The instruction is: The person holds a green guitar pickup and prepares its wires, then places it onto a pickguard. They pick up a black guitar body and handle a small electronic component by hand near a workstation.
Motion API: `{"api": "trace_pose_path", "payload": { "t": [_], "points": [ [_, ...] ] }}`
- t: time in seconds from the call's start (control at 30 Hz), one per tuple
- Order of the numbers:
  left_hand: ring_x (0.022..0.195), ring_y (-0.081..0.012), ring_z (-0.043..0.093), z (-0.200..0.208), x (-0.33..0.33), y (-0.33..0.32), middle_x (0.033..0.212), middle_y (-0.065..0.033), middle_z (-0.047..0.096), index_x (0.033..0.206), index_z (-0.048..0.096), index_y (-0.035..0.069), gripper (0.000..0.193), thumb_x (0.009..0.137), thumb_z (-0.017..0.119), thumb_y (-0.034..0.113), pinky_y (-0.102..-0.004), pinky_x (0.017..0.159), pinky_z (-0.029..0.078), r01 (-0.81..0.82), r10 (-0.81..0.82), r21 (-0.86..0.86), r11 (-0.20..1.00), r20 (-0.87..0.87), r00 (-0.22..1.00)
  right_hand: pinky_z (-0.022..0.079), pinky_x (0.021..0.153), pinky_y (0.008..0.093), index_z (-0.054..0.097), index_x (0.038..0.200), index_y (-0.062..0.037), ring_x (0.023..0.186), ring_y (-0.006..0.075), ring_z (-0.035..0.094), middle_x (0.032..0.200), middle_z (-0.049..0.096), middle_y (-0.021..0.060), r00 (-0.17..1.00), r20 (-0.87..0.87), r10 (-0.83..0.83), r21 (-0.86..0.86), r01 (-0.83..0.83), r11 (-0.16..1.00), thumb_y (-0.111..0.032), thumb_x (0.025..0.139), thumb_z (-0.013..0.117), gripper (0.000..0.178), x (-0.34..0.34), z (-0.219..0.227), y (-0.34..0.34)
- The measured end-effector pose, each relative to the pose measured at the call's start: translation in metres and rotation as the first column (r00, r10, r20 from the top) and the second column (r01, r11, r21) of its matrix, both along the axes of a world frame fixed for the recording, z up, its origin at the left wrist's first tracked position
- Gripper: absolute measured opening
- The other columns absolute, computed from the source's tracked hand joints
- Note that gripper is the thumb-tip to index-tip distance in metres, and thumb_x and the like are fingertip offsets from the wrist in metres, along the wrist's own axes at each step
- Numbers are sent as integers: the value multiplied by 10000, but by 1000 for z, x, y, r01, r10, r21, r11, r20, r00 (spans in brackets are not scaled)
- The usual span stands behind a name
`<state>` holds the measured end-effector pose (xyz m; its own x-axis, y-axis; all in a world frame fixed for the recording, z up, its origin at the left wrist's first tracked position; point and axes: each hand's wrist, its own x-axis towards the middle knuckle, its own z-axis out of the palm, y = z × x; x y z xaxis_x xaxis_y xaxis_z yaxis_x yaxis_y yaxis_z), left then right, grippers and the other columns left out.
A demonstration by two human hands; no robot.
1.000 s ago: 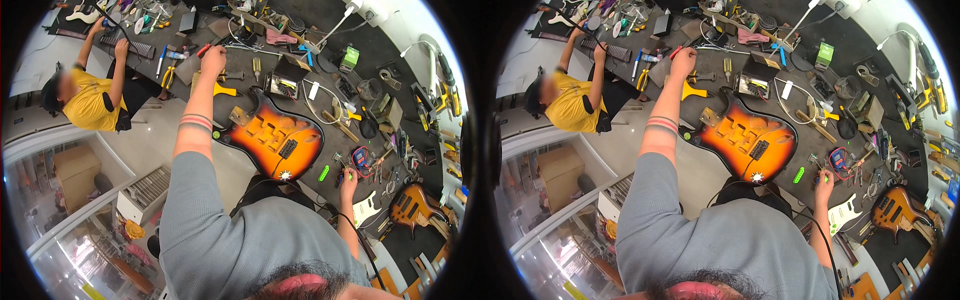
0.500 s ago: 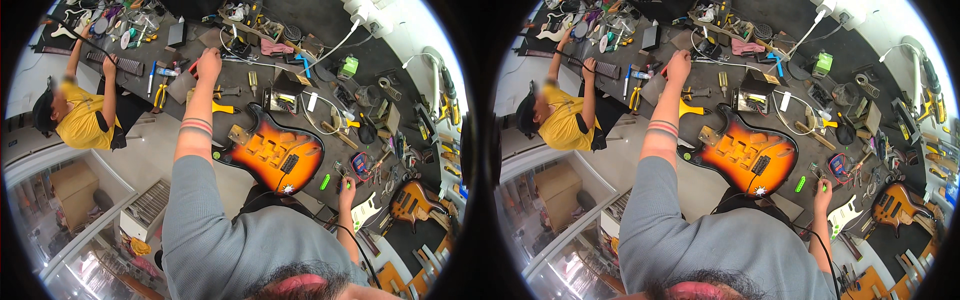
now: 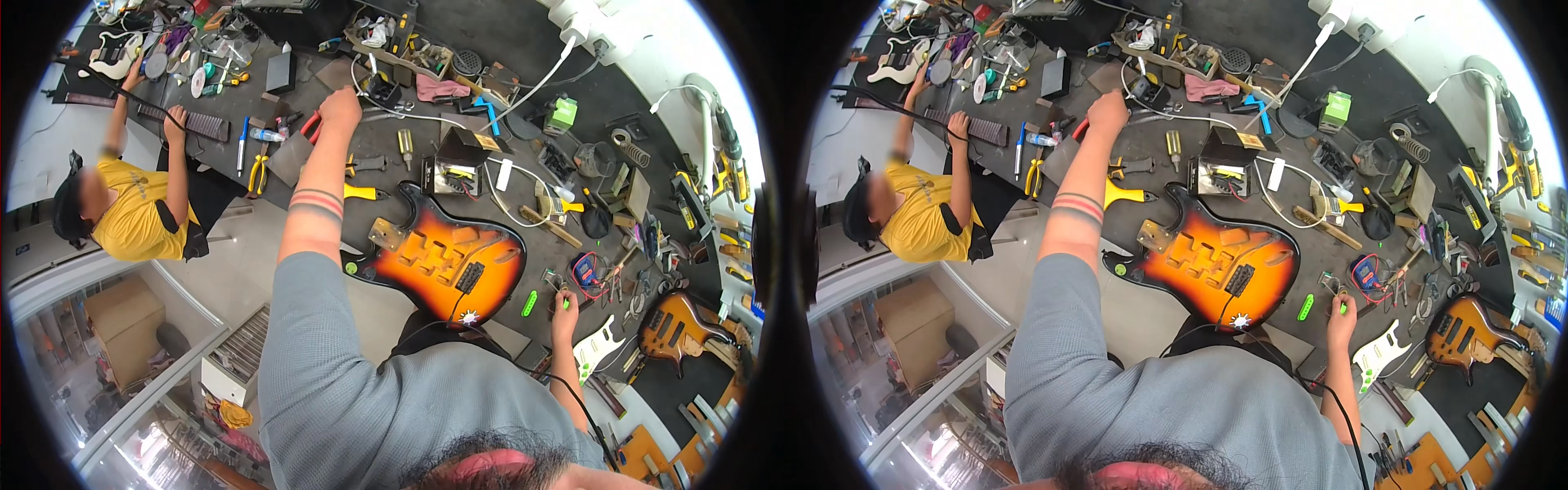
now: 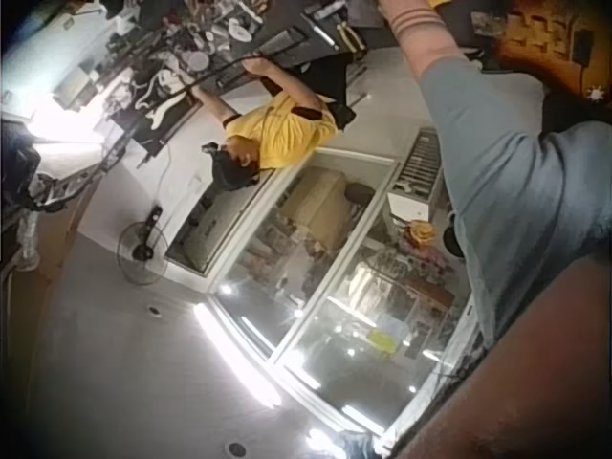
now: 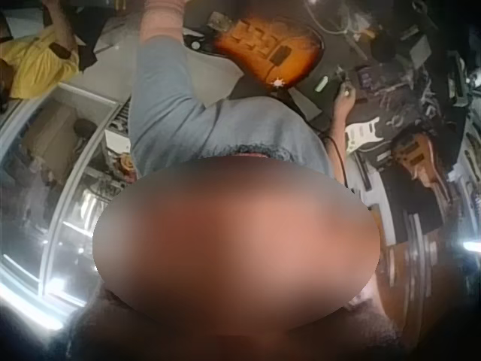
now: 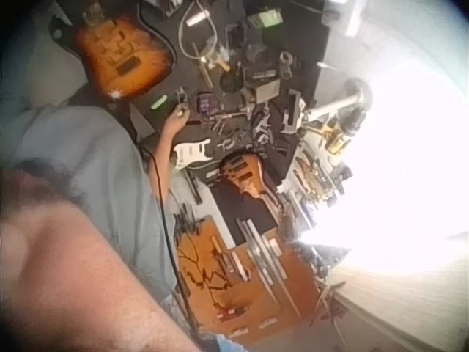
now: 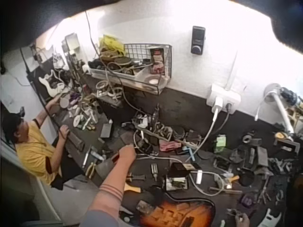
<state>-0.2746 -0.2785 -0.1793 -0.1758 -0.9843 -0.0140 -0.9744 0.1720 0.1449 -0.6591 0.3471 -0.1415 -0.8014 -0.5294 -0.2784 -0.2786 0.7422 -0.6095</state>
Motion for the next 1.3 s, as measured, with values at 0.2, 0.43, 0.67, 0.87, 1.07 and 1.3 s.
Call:
{"api": "trace_pose_path", "payload": {
  "t": [0.2,0.43,0.67,0.87,1.07,1.3],
  "points": [
    [895,-459,754,83,-50,-46,971,-213,783,1055,734,105,186,999,602,222,-570,781,606,18,-168,-474,880,-275,947,546,804,369,666,1095,13,850,207,652,971,701,124,1000,-31,5,46,-3,999,-119,1056,692,140,-4,-1,10],
    [1164,-409,722,31,-82,-123,1159,-142,774,1185,764,113,264,974,636,208,-549,919,621,202,-161,-413,888,132,978,533,836,372,650,1102,-5,880,202,625,961,691,124,1000,-5,-4,87,5,996,-139,1068,678,141,-7,0,13],
    [1008,-415,783,51,-84,-134,1189,-247,779,1141,796,26,338,940,632,243,-490,880,633,-147,114,-229,962,-151,982,526,880,374,656,1092,1,924,229,652,975,708,137,999,15,-38,81,37,996,-132,1071,667,135,-14,-3,19],
    [863,-298,756,62,-54,-84,984,-149,777,1105,738,-30,238,951,716,150,-447,834,616,-234,196,110,966,-902,384,520,906,360,668,1109,2,955,199,635,1012,715,115,997,60,-44,8,44,999,-165,1078,665,170,-26,-14,26],
    [1334,-447,627,83,-44,58,1266,-231,694,1117,555,15,144,978,548,55,-597,1101,508,36,123,120,992,-872,-473,517,928,352,690,1128,5,980,185,636,1039,729,95,990,139,-32,-43,38,998,-195,1081,673,206,-41,-14,37],
    [971,-285,652,129,-82,278,1076,-156,658,1221,560,23,226,1046,540,165,-441,902,544,508,372,188,840,-882,-289,535,974,338,740,1140,-11,1033,171,688,1072,768,96,974,180,135,-183,-101,978,-220,1066,708,224,-59,-10,29]
  ]
}}
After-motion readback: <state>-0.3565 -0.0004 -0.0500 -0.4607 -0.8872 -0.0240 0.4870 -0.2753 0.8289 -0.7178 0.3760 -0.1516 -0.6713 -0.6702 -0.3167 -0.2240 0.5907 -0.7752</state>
